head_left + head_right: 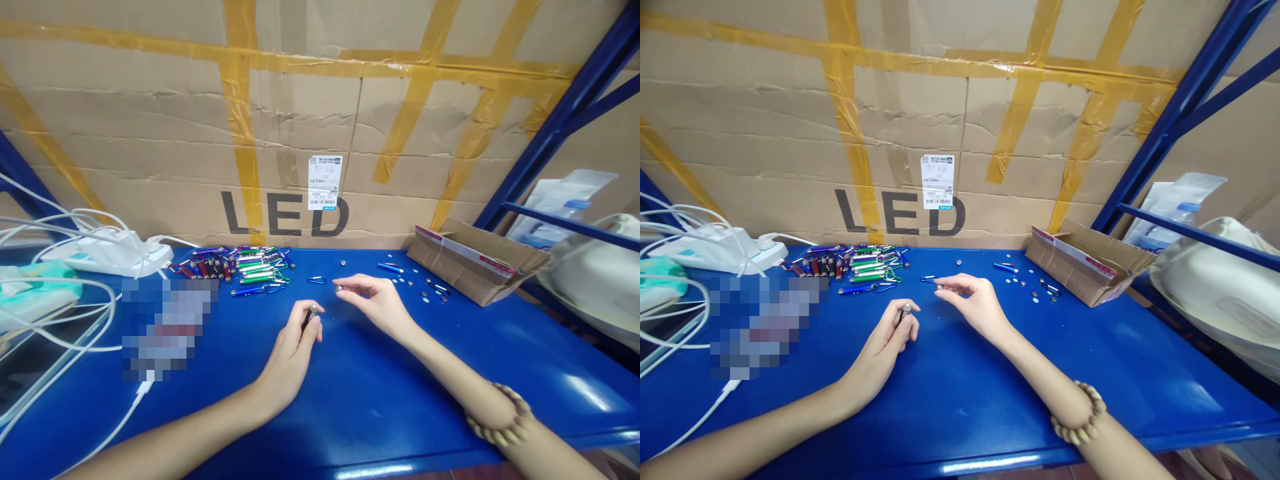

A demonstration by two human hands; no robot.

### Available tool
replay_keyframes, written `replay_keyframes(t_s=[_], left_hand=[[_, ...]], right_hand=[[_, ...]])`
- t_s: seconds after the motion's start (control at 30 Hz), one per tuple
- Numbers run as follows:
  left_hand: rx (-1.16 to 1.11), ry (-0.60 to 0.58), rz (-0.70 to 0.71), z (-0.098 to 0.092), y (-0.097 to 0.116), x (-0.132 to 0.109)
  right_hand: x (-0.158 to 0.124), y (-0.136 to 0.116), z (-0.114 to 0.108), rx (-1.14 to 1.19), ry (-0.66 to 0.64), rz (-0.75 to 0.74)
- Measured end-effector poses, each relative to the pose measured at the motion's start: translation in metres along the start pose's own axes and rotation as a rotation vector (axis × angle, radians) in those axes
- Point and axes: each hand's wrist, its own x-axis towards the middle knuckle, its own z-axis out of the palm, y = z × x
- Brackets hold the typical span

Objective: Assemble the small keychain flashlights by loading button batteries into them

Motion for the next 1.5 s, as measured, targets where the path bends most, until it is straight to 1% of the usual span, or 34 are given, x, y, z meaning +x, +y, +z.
replay_keyframes(t_s=[0.07, 0.17, 0.33, 0.47, 0.63, 0.73, 0.97, 1.1, 1.23, 1.3, 1.4, 1.47, 1.5], left_hand=[[-0.010, -0.012, -0.015, 0.000, 0.000, -0.001], [-0.009, -0.027, 0.001, 0.001, 0.001, -0.002], [0.075, -0.043, 0.069, 0.001, 0.007, -0.002], [0.083, -0.024, 0.069, 0.001, 0.011, 0.000], [0.070, 0.069, 0.073, 0.000, 0.006, 0.002], [0.127, 0.103, 0.115, -0.002, 0.003, 0.003], [0.236, 0.111, 0.213, -0.004, 0.005, 0.001], [0.291, 0.128, 0.293, -0.005, 0.002, 0.000], [0.390, 0.104, 0.432, -0.012, -0.002, 0.002], [0.458, 0.079, 0.525, -0.016, -0.003, 0.003], [0.530, 0.041, 0.664, -0.019, 0.001, 0.002], [0.534, 0.043, 0.711, -0.018, 0.005, 0.000], [0.525, 0.056, 0.710, -0.017, 0.006, 0.000]], right_hand=[[-0.003, -0.010, 0.000, 0.020, -0.011, -0.053], [-0.008, -0.023, 0.002, 0.047, -0.053, -0.117], [-0.013, -0.032, 0.004, 0.069, -0.150, -0.171], [-0.013, -0.033, 0.001, 0.064, -0.159, -0.139], [-0.012, -0.034, -0.004, 0.057, -0.122, -0.059], [-0.013, -0.035, -0.004, 0.049, -0.114, -0.048], [-0.014, -0.033, -0.001, 0.033, -0.101, -0.066], [-0.015, -0.035, -0.003, -0.073, -0.127, -0.172], [-0.017, -0.035, -0.006, -0.217, -0.189, -0.318], [-0.018, -0.035, -0.006, -0.331, -0.251, -0.410], [-0.022, -0.037, -0.005, -0.473, -0.378, -0.546], [-0.024, -0.039, -0.004, -0.502, -0.425, -0.592], [-0.024, -0.039, -0.002, -0.510, -0.429, -0.593]])
